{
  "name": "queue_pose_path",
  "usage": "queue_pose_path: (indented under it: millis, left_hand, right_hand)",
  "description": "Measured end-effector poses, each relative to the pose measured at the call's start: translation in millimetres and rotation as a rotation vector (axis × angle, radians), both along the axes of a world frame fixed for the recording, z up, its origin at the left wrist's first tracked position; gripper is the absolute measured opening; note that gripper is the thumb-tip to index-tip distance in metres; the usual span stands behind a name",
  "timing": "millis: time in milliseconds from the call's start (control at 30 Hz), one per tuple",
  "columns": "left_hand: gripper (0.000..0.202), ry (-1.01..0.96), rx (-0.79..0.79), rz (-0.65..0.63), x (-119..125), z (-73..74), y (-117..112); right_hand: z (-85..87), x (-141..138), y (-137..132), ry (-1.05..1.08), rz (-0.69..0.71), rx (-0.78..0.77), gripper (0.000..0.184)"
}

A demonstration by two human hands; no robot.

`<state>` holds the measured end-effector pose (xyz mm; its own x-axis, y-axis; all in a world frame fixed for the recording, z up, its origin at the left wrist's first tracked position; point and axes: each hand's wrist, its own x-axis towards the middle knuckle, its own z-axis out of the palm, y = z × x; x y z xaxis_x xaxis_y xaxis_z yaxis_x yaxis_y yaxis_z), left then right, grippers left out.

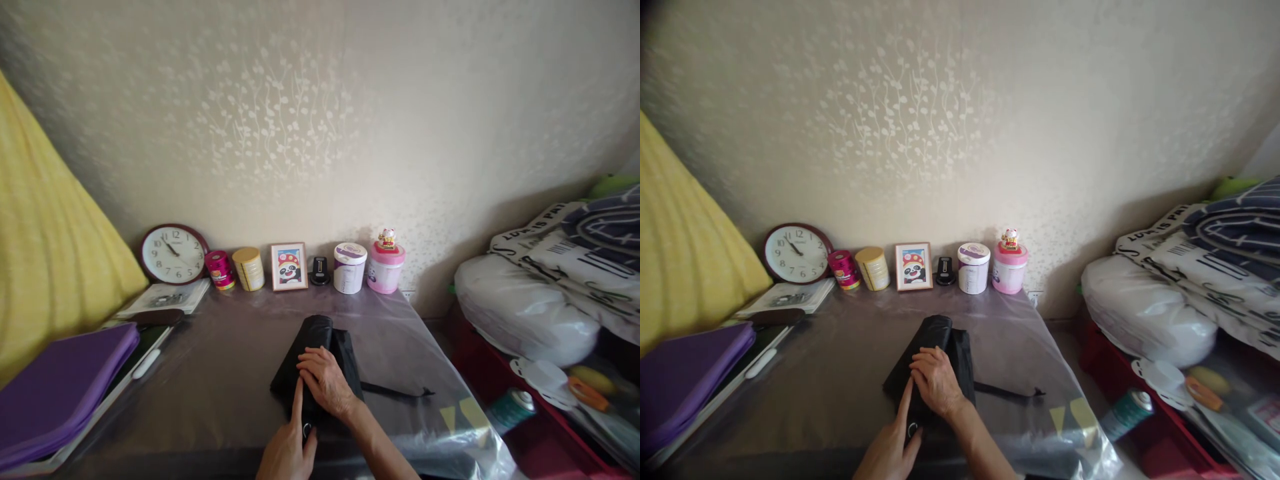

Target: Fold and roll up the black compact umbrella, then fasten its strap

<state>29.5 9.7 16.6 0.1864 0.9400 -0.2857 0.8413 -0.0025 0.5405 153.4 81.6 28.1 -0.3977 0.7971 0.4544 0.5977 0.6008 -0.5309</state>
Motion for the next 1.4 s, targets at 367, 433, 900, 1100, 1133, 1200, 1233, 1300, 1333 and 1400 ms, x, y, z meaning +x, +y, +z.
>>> queue_pose_path:
  millis: [367,433,900,1100,1133,1200,1233,1300,1333,1400]
  left_hand:
    - [0.069,-0.056,-0.009,0.046,-2.4,-7.2,0.7]
    - [0.07,-0.086,-0.005,0.046,-2.9,-7.1,0.4]
    - [0.07,-0.54,-0.093,0.155,-17.7,1.3,2.7]
    - [0.07,-0.638,-0.248,0.256,-14.9,9.7,-2.7]
    - [0.07,-0.639,-0.252,0.261,-14.4,9.5,-3.0]
    - [0.071,-0.645,-0.252,0.265,-13.8,8.5,-3.1]
    - [0.071,-0.65,-0.249,0.266,-13.9,7.9,-2.9]
    - [0.071,-0.661,-0.243,0.268,-14.3,6.8,-2.5]
    - [0.07,-0.666,-0.244,0.271,-14.6,6.3,-2.2]
    - [0.07,-0.672,-0.245,0.283,-15.0,4.8,-1.5]
  right_hand:
    - [-19.5,4.9,82.9,-0.138,-0.17,-0.005,0.026]
    - [-20.5,7.0,92.0,-0.137,-0.217,-0.023,0.026]
    - [-33.1,83.4,58.3,0.034,-0.732,-0.285,0.027]
    - [-30.2,78.9,51.2,0.081,-0.719,-0.369,0.028]
    - [-30.1,77.0,51.5,0.082,-0.716,-0.376,0.03]
    - [-30.2,74.3,52.0,0.077,-0.719,-0.388,0.031]
    - [-30.5,73.9,52.1,0.071,-0.722,-0.396,0.031]
    - [-31.4,75.2,51.2,0.054,-0.735,-0.409,0.028]
    - [-31.8,76.7,50.3,0.044,-0.743,-0.413,0.026]
    - [-32.3,80.7,48.4,0.02,-0.76,-0.418,0.023]
